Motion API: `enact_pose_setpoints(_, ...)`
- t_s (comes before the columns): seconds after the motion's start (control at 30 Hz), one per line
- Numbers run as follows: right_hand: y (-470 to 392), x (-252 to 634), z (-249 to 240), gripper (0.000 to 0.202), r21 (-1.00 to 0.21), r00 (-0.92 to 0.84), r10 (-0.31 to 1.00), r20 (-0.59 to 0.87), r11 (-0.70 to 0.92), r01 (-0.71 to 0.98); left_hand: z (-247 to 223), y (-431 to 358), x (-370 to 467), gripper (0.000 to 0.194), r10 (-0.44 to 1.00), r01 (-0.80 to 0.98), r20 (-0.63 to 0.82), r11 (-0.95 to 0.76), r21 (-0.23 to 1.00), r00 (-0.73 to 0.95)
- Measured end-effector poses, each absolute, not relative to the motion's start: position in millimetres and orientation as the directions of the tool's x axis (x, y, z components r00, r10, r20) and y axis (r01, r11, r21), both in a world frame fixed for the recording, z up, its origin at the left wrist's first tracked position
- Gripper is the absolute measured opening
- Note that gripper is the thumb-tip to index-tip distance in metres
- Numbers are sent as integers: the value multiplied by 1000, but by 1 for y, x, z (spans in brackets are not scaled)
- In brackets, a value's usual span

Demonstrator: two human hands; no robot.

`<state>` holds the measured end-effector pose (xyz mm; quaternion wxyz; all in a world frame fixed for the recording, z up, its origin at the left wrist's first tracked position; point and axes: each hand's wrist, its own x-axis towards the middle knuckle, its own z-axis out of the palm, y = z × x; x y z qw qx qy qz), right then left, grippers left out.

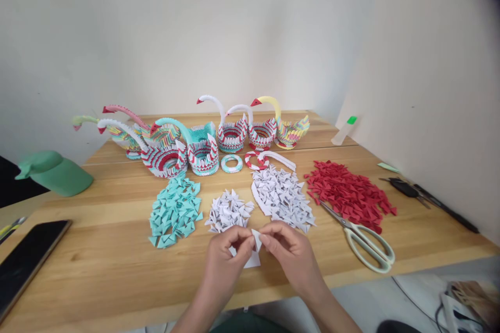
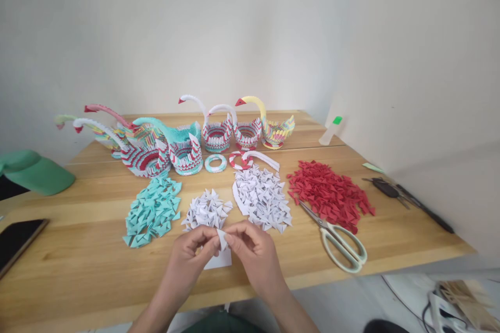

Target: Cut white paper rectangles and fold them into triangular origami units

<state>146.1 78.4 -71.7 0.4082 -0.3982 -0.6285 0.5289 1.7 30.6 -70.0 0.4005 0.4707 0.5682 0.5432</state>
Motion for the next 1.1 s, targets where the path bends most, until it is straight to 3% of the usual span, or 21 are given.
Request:
enact_pose_setpoints(0.17,76,145,-68,15,-988,-333,938,100,132,77,-72,31,8,18,946,133,97,-58,989,-309)
enact_pose_setpoints(0.4,77,150,-70,16,-990,-364,928,82,118,78,-74,30,4,29,990,-221,-66,38,975,-121)
enact_pose_setpoints(0.53,76,149,-75,19,-992,-359,930,79,110,68,-75,29,5,34,986,-309,-146,115,944,-78)
enact_pose_setpoints(0.77,76,149,-81,20,-986,-385,917,105,146,77,-70,29,5,17,979,-283,-149,105,953,-137)
enact_pose_setpoints(1.0,77,155,-77,9,-890,-405,863,301,407,204,-70,30,0,11,984,-130,-61,39,991,-170)
enact_pose_setpoints(1.1,77,155,-75,8,-853,-413,835,363,476,212,-73,31,0,17,984,-174,-92,65,983,-154)
